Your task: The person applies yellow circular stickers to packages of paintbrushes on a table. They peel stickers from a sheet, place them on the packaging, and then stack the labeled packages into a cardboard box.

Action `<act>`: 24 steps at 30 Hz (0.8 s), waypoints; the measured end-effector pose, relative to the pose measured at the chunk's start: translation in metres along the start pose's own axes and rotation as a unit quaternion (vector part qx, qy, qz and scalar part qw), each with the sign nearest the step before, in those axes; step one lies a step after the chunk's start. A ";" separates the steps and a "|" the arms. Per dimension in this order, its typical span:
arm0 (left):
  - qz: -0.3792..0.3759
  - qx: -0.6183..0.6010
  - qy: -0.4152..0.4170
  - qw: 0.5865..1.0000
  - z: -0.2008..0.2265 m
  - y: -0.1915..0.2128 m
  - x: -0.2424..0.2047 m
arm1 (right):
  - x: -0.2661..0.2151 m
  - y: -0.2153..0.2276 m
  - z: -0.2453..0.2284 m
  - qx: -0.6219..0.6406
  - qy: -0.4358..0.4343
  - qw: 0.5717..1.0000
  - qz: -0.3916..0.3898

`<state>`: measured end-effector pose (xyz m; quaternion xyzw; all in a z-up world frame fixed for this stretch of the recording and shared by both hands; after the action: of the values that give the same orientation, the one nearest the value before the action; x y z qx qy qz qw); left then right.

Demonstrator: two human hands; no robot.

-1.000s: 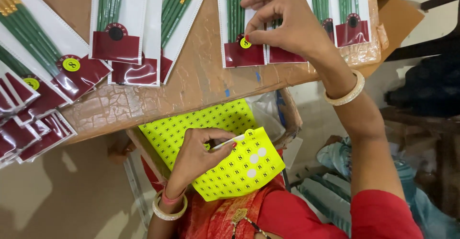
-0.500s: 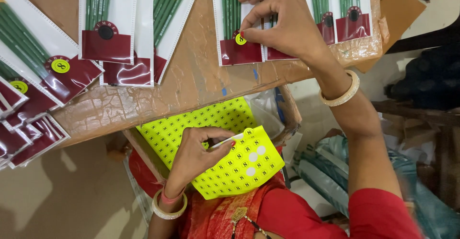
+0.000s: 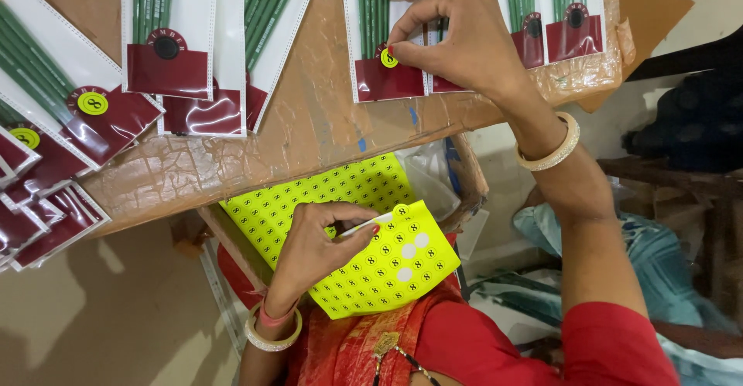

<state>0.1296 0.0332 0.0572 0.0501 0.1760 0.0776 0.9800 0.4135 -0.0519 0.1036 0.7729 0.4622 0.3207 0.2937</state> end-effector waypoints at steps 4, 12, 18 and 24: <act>0.000 -0.003 0.000 1.000 -0.001 0.000 0.000 | -0.001 0.000 0.000 -0.001 0.001 1.000 0.003; 0.010 0.003 -0.004 1.000 0.003 0.002 -0.001 | -0.003 -0.002 -0.006 -0.025 0.003 1.000 0.017; 0.011 -0.011 -0.073 0.997 0.009 0.001 -0.007 | -0.004 -0.008 0.005 0.002 -0.013 0.999 0.043; 0.024 0.021 -0.034 0.999 0.030 -0.009 -0.018 | -0.010 0.004 -0.034 0.000 0.033 0.995 0.097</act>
<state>0.1251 0.0194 0.0901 0.0773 0.1434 0.0954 0.9820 0.3852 -0.0572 0.1252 0.8027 0.3947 0.3734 0.2459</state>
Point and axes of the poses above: each hand's wrist, its own x-axis towards the middle knuckle, its own y-axis out of the back of the hand, z = x × y, the point moved 3 cm from there along x, towards the middle knuckle, and after that the axes turned 2 degrees about -x, right-handed, at the moved point
